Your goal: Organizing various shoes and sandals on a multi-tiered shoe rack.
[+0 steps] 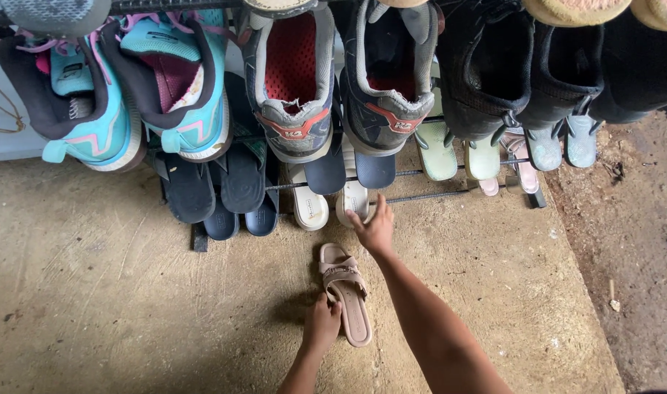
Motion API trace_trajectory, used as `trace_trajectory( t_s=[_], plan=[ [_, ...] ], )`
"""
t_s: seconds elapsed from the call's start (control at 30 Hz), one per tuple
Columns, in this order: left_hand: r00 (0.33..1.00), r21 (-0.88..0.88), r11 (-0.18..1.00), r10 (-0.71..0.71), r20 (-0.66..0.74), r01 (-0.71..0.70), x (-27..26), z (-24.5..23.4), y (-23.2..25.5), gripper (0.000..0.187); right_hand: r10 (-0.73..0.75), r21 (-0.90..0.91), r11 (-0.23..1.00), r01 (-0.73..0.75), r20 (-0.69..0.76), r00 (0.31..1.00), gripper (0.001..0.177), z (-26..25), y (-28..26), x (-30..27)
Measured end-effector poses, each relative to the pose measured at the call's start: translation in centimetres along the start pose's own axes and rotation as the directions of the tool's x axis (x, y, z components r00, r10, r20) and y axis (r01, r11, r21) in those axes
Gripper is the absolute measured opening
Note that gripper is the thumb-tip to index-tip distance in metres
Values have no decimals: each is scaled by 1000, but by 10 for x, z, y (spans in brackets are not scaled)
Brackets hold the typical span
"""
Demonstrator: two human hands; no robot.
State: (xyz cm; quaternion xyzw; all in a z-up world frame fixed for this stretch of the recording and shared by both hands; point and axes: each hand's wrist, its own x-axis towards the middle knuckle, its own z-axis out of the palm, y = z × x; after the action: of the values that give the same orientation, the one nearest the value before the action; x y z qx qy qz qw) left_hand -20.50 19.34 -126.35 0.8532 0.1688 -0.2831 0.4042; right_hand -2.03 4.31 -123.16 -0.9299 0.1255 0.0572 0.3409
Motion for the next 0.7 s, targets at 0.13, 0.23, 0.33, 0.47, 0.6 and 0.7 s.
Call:
trace_trajectory(
  t_s=[0.13,0.23,0.33,0.47,0.6,0.7],
  plan=[
    [995,-83,996,32,-90,-40,16,11,-11,33,63,158,986,-50,-84,994,89,2,22,-39],
    [977,-97,990,81,-197,-102,29,22,-19,28,97,223,971,-81,-60,993,73,9,42,-65],
    [959,-107,984,111,-263,-143,32,29,-23,25,112,272,956,-106,-6,994,59,21,63,-81],
    [956,-140,978,110,-273,-152,41,36,-35,25,130,344,926,-156,97,987,49,24,68,-91],
    [958,-170,977,80,-274,-130,26,27,-26,26,98,475,866,-156,144,985,49,20,62,-106],
    [964,-198,978,11,-265,-66,-2,22,-19,28,100,531,817,-228,259,961,51,-21,30,-134]
  ],
)
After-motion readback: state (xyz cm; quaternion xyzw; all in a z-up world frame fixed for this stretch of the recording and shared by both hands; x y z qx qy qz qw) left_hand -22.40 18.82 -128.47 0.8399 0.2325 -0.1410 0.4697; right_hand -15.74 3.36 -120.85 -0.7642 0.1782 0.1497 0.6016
